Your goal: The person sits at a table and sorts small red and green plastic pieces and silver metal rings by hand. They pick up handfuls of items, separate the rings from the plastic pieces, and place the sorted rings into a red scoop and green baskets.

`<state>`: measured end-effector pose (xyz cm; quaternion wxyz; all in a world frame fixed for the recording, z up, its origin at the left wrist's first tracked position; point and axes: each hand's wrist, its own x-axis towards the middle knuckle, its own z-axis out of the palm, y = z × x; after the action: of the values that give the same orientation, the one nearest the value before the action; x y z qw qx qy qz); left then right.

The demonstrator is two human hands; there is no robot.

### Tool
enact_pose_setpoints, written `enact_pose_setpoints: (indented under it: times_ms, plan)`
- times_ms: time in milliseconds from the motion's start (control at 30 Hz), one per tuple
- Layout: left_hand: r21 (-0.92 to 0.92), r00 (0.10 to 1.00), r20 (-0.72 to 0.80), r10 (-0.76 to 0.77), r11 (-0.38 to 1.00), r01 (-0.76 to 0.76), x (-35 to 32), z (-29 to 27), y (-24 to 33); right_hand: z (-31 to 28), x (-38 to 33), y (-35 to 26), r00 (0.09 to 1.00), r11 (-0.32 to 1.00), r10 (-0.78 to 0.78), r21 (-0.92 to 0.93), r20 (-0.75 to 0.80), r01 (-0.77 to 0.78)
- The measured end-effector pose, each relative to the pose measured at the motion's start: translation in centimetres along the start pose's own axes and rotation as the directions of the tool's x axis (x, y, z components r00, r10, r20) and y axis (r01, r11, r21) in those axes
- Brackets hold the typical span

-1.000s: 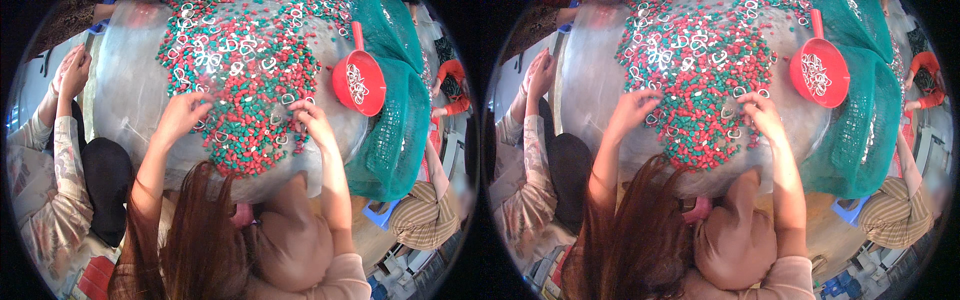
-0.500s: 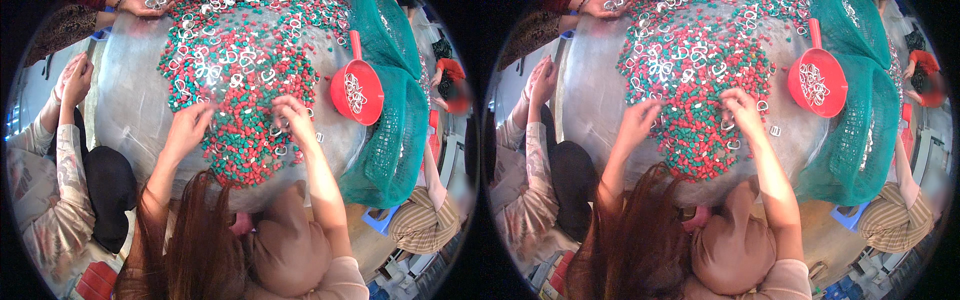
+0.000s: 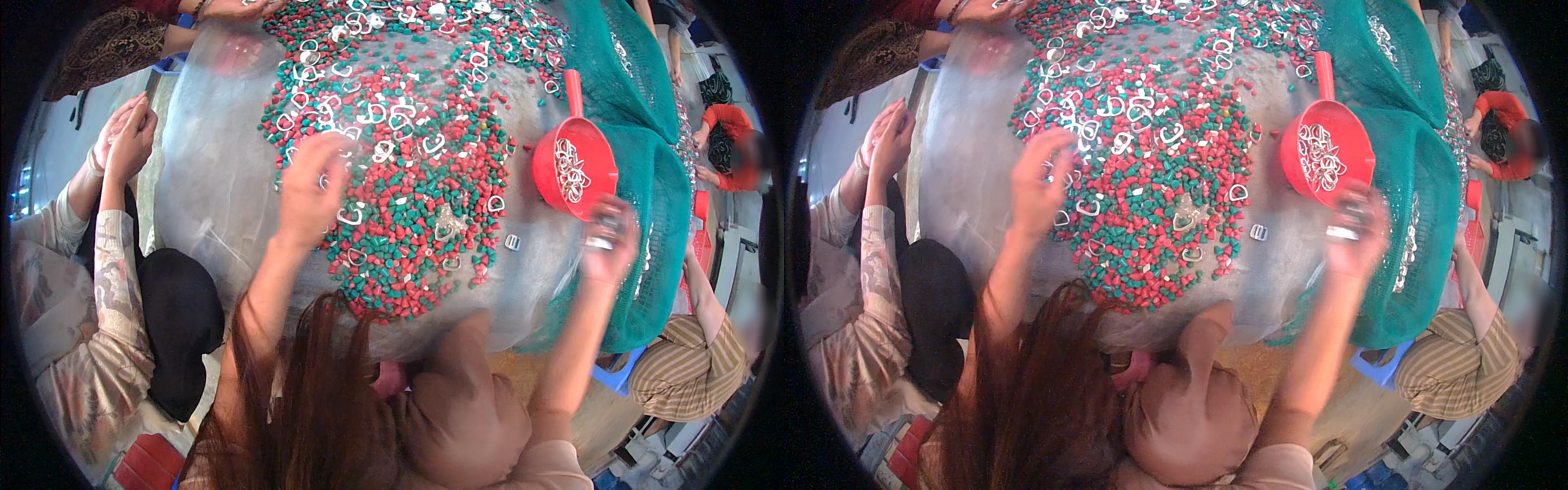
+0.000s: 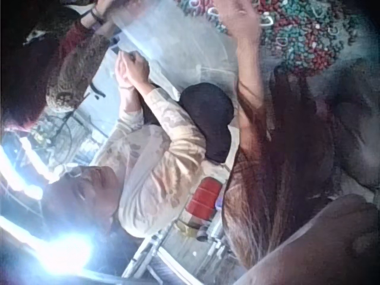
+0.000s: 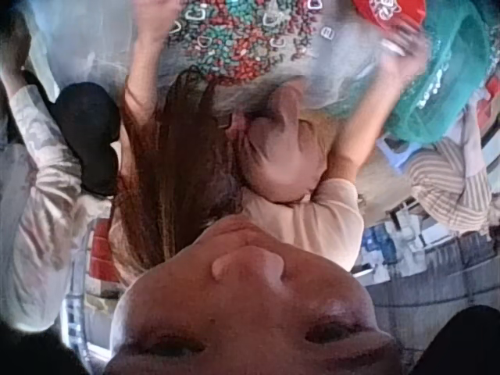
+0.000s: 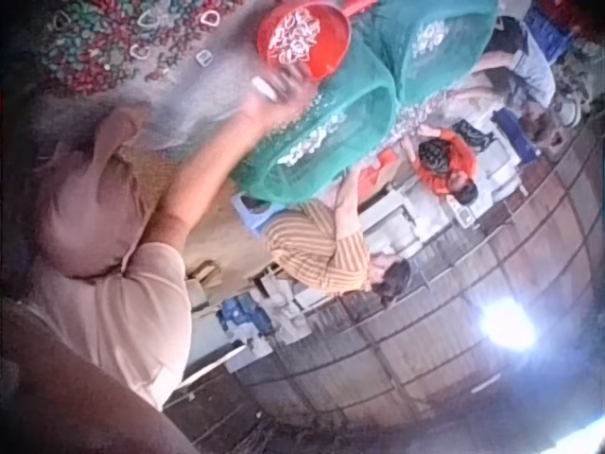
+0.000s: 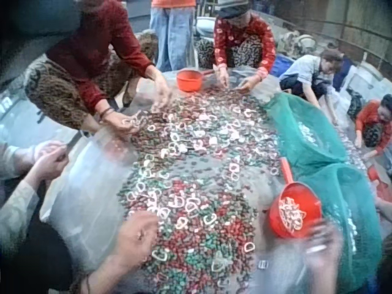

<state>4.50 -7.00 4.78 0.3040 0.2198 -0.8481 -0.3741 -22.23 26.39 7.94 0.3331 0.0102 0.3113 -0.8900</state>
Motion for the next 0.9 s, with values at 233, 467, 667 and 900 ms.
enact_pose_setpoints:
  times_ms: [233, 467, 667, 900]
  plan:
    - [-0.001, 0.954, -0.168, -0.250, 0.967, 0.253, -0.7, -3.5, -4.7, -18.7, -3.4, -29.9, 0.755, 0.689, -0.567, -0.691, -0.329, 0.216]
    - [0.402, 0.955, 0.263, 0.136, 0.884, -0.237, -0.1, 1.9, -6.6, -19.9, -1.9, -26.2, 0.558, -0.393, -0.830, -0.718, 0.008, -0.575]
    - [0.728, 0.901, 0.432, -0.023, 0.599, -0.334, 0.9, 4.4, -6.3, -1.0, 3.5, -8.9, 0.603, -0.829, -0.421, -0.557, 0.677, 0.047]
    - [-0.156, 0.875, 0.258, -0.409, 0.877, 0.455, 1.8, 2.2, -3.9, 11.1, 2.5, 10.7, 0.866, -0.223, -0.006, -0.845, 0.500, 0.486]
